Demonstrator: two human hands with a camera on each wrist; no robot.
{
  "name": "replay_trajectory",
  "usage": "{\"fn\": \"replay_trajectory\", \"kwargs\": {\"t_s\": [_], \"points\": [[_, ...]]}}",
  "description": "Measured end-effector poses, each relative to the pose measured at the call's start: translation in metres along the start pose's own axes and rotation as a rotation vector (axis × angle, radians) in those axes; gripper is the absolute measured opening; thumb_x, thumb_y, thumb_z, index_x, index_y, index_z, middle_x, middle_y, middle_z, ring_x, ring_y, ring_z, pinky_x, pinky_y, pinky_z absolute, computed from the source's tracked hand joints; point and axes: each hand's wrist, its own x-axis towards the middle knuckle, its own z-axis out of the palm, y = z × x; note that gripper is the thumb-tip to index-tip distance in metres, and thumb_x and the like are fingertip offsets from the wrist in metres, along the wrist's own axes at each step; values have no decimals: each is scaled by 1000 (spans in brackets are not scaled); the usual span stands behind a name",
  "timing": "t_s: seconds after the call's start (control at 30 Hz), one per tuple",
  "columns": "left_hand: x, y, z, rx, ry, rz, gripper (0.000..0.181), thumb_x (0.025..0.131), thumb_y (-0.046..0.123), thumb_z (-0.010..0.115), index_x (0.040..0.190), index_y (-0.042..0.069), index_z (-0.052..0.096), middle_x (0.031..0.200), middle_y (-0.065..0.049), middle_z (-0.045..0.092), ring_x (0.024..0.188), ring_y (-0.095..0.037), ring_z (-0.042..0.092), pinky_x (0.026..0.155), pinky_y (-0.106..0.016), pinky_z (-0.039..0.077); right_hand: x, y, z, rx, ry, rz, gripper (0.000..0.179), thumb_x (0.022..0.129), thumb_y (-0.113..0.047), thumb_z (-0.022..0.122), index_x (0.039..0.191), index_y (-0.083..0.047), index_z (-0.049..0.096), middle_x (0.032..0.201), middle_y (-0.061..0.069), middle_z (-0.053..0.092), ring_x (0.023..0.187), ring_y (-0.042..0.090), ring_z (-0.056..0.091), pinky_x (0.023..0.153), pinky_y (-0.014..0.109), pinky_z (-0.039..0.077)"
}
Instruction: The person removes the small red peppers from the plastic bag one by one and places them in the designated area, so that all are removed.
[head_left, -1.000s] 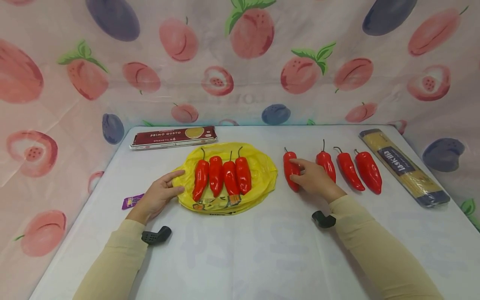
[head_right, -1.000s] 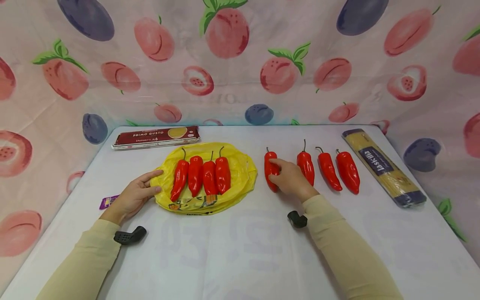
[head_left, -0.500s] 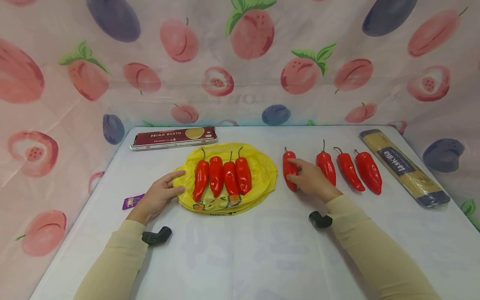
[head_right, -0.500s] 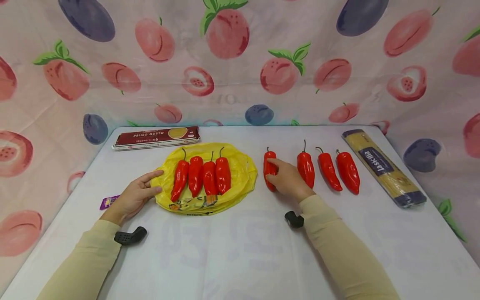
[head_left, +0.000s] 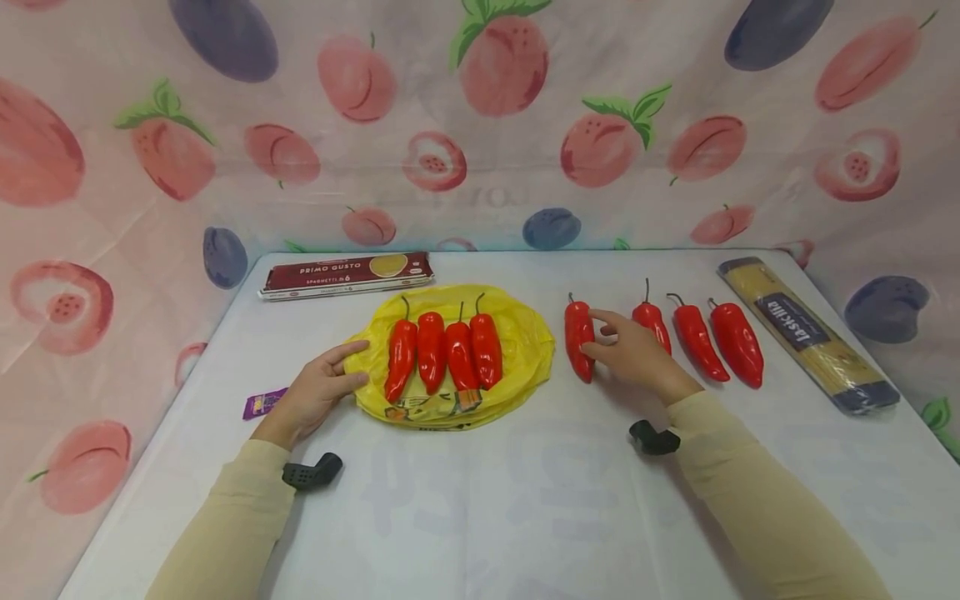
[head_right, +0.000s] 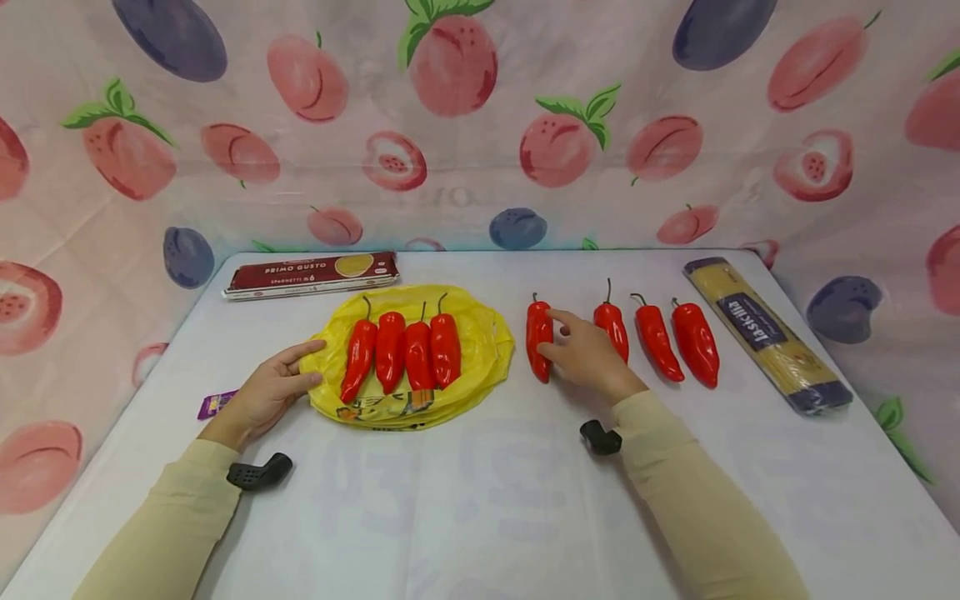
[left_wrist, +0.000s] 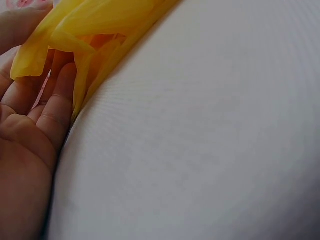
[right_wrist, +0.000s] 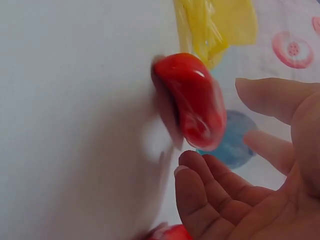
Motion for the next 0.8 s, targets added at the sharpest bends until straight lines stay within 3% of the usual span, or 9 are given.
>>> {"fn": "replay_trajectory", "kwargs": {"t_s": [0.4, 0.8], "points": [[-1, 0, 0, -1, 2, 4, 65, 99, 9, 63, 156, 4, 31, 154, -21, 40, 116, -8, 57, 97, -24, 49, -14, -13, -6, 34, 72, -89, 69, 96, -34, 67, 155, -15, 38, 149, 15, 47, 128, 38, 50, 86, 49, 57], [-1, 1, 0, 10, 0, -4, 66, 99, 12, 64, 156, 6, 31, 155, -18, 39, 119, -10, 56, 98, -23, 48, -17, -51, 17, 30, 59, -285, 56, 95, -24, 70, 147, -11, 52, 138, 14, 59, 122, 31, 59, 88, 42, 57]]}}
